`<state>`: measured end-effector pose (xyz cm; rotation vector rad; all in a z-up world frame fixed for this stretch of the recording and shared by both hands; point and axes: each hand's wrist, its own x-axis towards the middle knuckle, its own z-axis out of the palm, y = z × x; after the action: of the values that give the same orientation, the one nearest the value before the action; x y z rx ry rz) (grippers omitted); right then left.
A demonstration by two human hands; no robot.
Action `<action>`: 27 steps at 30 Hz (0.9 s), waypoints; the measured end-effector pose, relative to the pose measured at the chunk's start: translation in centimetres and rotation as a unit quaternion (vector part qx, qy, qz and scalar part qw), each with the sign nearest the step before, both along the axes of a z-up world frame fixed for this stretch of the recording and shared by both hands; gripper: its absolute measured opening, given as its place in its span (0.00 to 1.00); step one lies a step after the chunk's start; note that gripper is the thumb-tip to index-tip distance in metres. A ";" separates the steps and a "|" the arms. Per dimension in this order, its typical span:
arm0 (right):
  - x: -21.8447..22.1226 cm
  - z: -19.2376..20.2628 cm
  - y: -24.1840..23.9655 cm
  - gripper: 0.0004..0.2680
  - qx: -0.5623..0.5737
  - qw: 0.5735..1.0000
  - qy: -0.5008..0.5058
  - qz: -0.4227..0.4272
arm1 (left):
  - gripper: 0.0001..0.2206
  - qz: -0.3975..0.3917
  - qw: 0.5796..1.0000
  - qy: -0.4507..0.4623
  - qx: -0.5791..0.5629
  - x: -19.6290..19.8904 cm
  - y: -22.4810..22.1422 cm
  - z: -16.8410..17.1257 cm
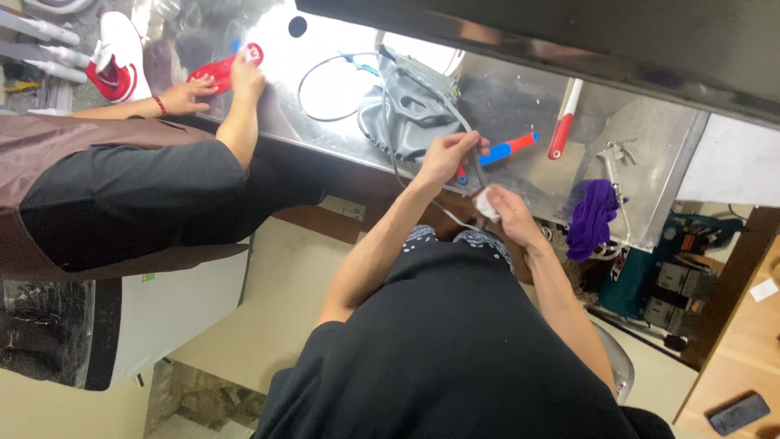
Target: Cleaning the strap of a leather handbag using a wipe and cleaning solution.
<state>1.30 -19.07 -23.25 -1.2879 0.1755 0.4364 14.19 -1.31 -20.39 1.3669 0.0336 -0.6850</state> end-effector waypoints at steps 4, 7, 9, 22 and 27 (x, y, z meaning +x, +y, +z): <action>2.0 3.2 0.4 0.13 0.035 0.999 0.002 -0.028 | 0.15 0.009 0.999 0.029 0.017 0.1 0.4 -1.2; 1.6 3.6 1.3 0.14 0.044 0.999 -0.008 -0.002 | 0.14 0.050 0.998 0.029 -0.018 1.1 1.2 -2.6; 0.6 3.0 1.6 0.13 0.050 0.998 -0.006 0.034 | 0.14 0.077 0.996 -0.016 -0.032 2.3 1.6 -2.5; -7.0 2.2 -3.1 0.12 0.000 0.999 0.027 0.027 | 0.15 0.115 0.992 -0.012 -0.045 5.7 2.5 0.4; -7.4 4.1 -4.0 0.12 -0.066 0.997 0.027 0.009 | 0.15 0.138 0.988 0.017 -0.066 6.5 1.7 -0.6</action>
<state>-6.10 -23.12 -19.16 -1.4095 0.2421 0.4821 20.68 0.40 -20.95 1.1943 0.1979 -0.4681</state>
